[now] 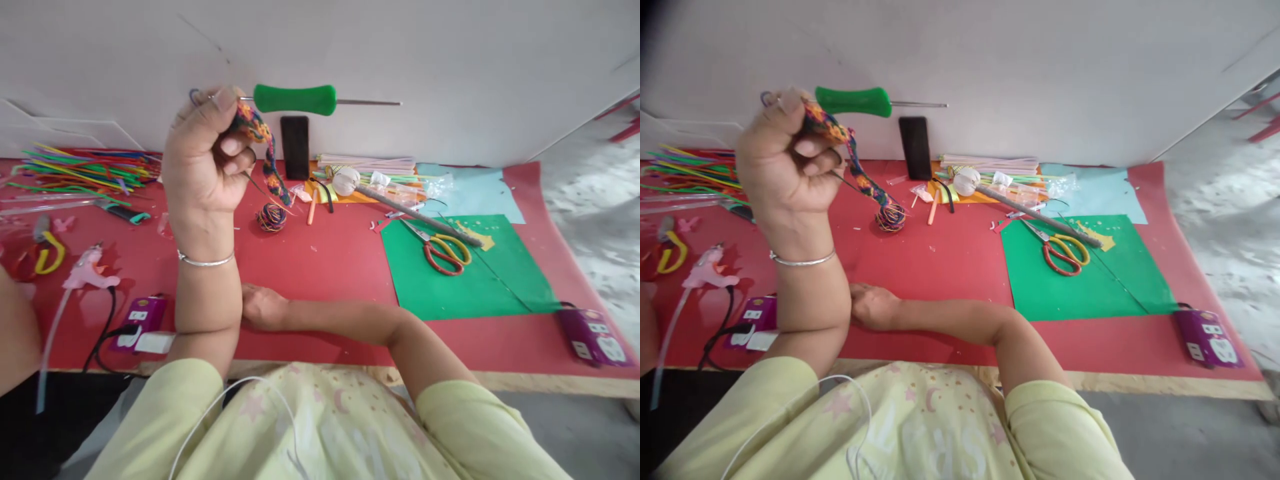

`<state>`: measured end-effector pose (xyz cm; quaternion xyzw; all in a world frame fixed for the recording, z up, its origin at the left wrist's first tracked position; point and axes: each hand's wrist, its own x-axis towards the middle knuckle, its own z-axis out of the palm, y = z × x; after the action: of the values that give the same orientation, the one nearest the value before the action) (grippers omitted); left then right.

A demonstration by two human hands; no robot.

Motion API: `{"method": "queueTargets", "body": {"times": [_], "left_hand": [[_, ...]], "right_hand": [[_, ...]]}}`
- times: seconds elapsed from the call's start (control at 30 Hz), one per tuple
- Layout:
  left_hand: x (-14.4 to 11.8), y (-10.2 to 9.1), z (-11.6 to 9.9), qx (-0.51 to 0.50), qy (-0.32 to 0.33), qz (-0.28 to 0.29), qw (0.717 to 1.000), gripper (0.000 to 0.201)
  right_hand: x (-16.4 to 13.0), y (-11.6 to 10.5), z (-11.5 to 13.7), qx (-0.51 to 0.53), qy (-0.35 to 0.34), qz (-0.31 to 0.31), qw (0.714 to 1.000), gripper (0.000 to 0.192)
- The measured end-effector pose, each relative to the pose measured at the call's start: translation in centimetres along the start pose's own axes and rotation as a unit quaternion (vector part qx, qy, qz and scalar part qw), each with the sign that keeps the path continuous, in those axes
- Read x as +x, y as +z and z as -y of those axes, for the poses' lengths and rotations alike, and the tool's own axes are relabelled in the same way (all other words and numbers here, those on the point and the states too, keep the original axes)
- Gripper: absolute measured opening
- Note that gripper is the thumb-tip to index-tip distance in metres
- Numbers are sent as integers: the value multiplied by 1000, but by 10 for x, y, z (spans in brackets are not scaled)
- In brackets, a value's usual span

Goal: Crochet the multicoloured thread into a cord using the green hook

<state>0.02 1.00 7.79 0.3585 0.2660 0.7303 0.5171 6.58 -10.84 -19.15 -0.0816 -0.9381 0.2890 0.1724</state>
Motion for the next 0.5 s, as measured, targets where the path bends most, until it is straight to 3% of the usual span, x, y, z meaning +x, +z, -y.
{"method": "queueTargets", "body": {"times": [0.07,0.17,0.27,0.33,0.5], "left_hand": [[-6,9,5,-32,-4,-31,999,38],[-6,15,1,-16,-7,-21,1000,43],[1,11,-13,53,14,20,998,34],[5,8,-25,97,49,33,993,31],[3,12,-37,150,79,2,986,34]], "right_hand": [[-23,-9,5,-44,-18,-6,999,39],[-35,-25,8,-65,-16,-35,997,43],[-19,-32,1,-73,-22,-47,996,63],[2,-33,-6,-77,-50,-8,996,72],[38,-32,-13,-81,-137,94,983,40]]}}
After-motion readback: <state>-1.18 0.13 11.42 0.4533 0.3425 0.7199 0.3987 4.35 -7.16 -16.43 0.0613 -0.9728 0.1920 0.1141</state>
